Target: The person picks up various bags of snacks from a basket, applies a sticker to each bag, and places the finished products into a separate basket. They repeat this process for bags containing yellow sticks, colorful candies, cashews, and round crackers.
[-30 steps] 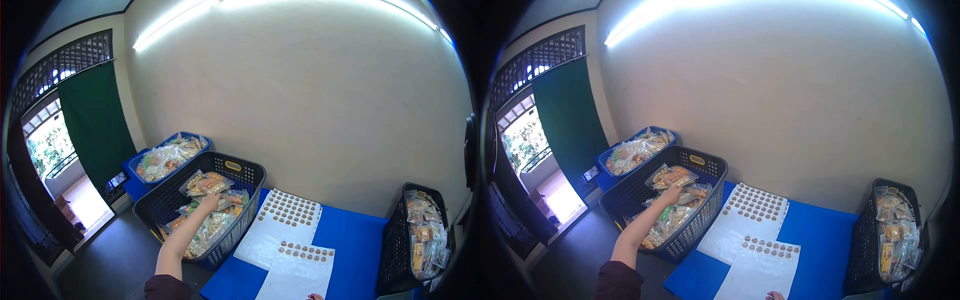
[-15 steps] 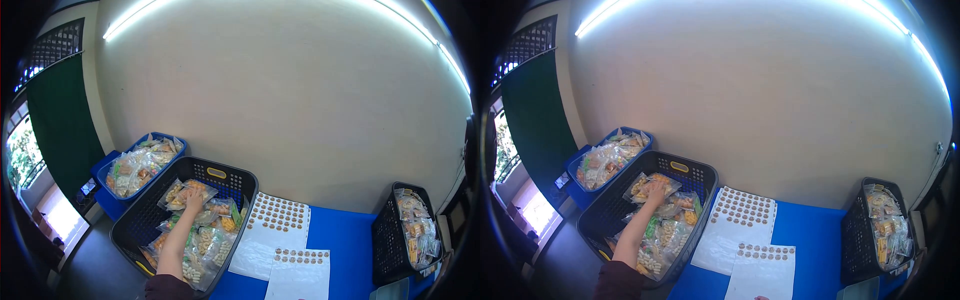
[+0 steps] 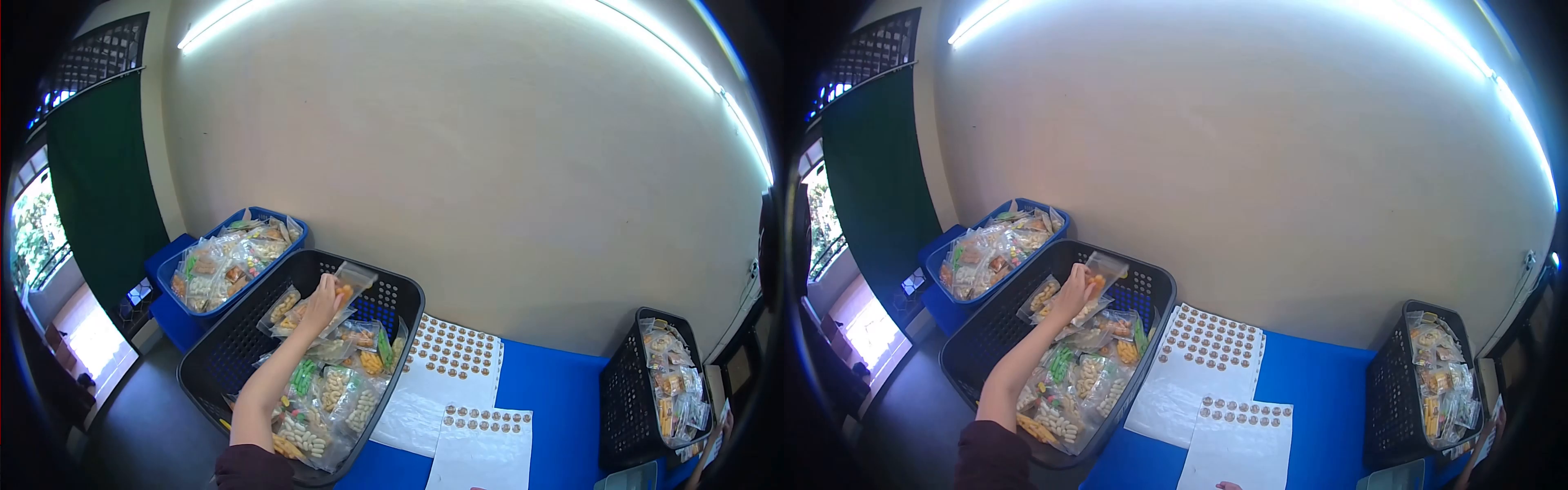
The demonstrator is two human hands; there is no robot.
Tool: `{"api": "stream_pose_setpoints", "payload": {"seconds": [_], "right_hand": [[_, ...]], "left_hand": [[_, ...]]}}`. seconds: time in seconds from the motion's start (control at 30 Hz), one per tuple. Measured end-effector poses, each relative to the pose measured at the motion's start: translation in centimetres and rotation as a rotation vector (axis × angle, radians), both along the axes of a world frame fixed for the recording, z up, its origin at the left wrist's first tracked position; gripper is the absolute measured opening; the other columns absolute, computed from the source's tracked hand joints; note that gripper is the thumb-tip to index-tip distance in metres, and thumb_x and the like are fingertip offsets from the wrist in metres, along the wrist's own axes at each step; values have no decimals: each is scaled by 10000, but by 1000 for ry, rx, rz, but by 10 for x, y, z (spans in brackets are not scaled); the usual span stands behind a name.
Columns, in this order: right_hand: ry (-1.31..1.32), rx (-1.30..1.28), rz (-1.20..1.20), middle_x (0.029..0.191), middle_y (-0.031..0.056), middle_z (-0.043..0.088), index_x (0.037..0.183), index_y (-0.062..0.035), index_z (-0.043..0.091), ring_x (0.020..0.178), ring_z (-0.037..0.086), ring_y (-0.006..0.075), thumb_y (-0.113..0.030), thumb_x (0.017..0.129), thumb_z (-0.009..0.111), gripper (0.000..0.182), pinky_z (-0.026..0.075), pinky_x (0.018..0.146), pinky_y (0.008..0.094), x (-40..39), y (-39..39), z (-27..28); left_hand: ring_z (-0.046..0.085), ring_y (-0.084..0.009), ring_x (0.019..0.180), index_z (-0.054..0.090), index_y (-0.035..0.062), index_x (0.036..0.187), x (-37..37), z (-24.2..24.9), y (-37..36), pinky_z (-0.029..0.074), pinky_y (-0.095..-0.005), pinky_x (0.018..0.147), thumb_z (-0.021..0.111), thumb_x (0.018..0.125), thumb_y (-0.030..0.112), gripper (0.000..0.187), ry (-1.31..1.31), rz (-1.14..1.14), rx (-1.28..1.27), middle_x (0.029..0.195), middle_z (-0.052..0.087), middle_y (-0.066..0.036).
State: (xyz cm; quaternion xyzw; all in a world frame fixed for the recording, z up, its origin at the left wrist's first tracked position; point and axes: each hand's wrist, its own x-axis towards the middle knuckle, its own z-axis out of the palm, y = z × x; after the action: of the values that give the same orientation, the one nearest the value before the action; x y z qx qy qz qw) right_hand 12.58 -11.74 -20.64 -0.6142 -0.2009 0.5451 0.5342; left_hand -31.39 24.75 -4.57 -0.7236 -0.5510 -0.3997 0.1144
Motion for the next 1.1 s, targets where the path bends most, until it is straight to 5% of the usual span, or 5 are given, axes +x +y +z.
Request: {"api": "stream_pose_setpoints", "payload": {"seconds": [0.2,0.37,0.43,0.7,1.1], "right_hand": [[8,54,71,858,92,589,929,6,571,664,535,136,-197,827,494,239,430,572,220,17,19,11],[-17,257,183,739,89,585,824,-3,569,601,524,158,-186,808,533,187,419,529,268,17,33,45],[12,222,357,863,112,608,896,28,575,808,565,160,-166,853,504,211,439,755,266,20,42,66],[-277,632,912,741,52,603,836,25,593,683,544,96,-137,831,556,166,430,635,227,33,28,150],[-108,433,703,707,-3,537,806,6,572,667,468,54,-177,872,510,204,380,622,203,91,4,109]], "left_hand": [[583,-156,722,387,27,1146,91,95,-92,449,-273,628,629,747,63,468,-614,-300,-101,770,522,-83],[549,-80,651,572,22,919,163,153,-192,428,-202,559,652,741,95,208,-447,-455,-238,728,550,-24],[552,-72,662,584,32,893,190,146,-228,431,-203,554,653,745,104,179,-401,-491,-327,754,558,-20],[547,-85,856,527,-16,1016,271,62,-311,459,-216,747,589,811,111,249,-901,-673,-774,882,558,-40],[565,-108,871,507,-43,1062,351,-42,-352,457,-219,745,615,797,121,330,-1315,-580,-1021,962,598,-84]]}}
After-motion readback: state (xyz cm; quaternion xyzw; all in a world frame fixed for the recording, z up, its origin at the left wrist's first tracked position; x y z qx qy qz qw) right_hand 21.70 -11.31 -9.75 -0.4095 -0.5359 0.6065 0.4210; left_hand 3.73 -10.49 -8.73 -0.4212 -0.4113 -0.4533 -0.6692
